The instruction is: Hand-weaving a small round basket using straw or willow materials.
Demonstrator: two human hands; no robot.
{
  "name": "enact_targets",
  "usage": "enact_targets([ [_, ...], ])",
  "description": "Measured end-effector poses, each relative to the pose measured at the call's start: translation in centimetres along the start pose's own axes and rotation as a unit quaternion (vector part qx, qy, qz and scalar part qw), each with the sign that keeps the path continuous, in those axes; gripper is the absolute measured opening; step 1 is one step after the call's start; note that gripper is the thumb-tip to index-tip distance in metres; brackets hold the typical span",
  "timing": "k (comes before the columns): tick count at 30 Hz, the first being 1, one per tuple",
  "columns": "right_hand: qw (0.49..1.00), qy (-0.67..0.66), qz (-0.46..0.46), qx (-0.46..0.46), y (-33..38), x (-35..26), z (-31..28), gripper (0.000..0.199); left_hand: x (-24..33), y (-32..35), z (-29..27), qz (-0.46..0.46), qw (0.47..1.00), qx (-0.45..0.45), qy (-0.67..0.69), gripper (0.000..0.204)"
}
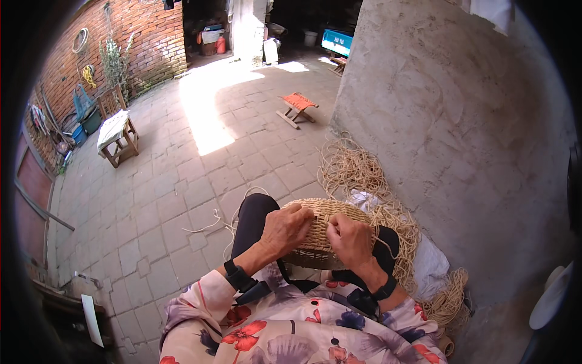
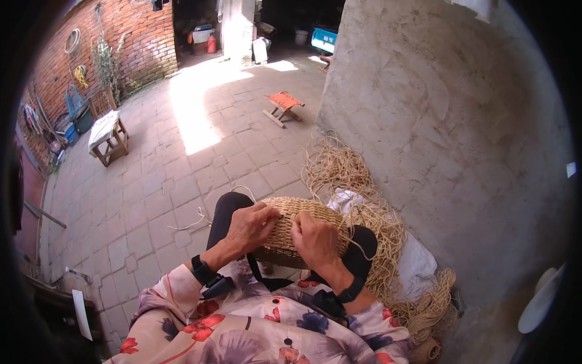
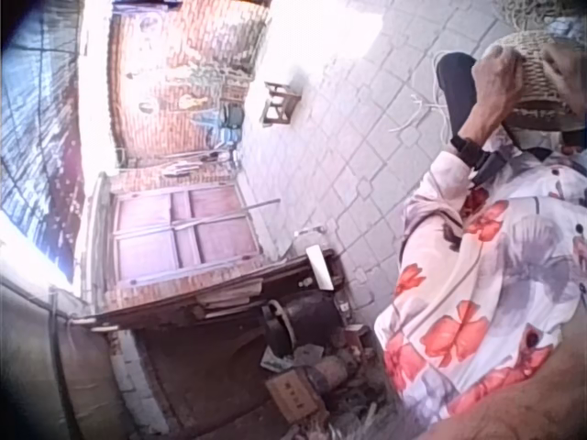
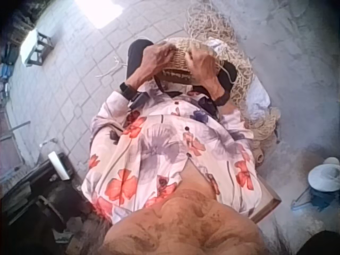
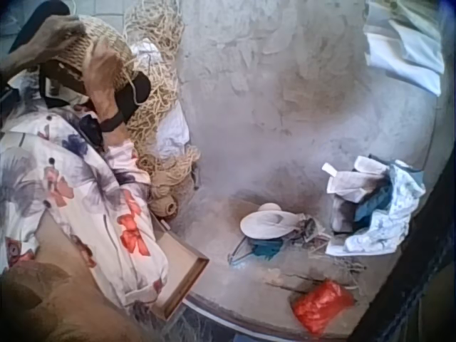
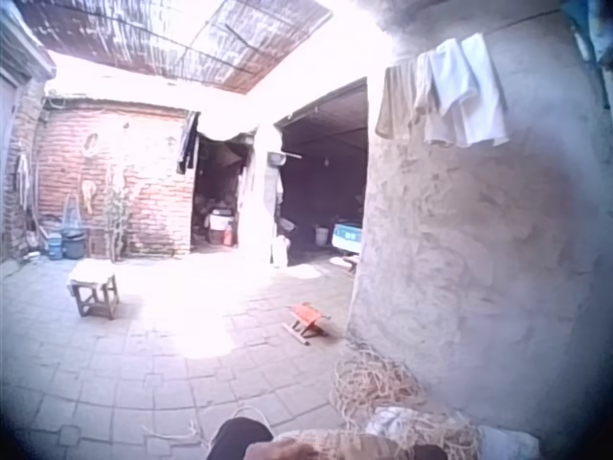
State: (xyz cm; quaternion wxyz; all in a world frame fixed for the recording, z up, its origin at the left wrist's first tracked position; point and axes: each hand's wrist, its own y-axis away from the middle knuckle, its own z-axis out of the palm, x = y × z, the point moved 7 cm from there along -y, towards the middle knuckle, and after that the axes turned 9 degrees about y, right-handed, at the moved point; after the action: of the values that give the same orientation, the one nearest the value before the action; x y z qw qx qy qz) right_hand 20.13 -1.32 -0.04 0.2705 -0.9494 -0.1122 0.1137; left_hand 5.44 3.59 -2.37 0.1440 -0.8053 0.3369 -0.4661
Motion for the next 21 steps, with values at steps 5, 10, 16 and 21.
enact_targets([
  [5, 0.997, -0.031, 0.063, -0.035, -0.3, 0.8, 1.3, 0.009, -0.1, 0.2, 0.1, -0.001, 0.999, -0.01, -0.053, 0.009],
  [10, 0.994, -0.05, 0.087, -0.049, -0.2, 1.0, 1.4, 0.009, 0.0, 0.8, 1.1, -0.029, 0.979, -0.095, -0.179, 0.016],
  [16, 0.989, -0.078, 0.114, -0.054, -0.4, 1.9, 1.5, 0.01, 0.2, 0.3, 1.3, -0.075, 0.957, -0.201, -0.193, 0.025],
  [21, 0.993, -0.058, 0.087, -0.051, -1.1, 1.4, 1.2, 0.009, -2.0, 0.2, 1.8, -0.111, 0.962, -0.246, -0.048, 0.035],
])
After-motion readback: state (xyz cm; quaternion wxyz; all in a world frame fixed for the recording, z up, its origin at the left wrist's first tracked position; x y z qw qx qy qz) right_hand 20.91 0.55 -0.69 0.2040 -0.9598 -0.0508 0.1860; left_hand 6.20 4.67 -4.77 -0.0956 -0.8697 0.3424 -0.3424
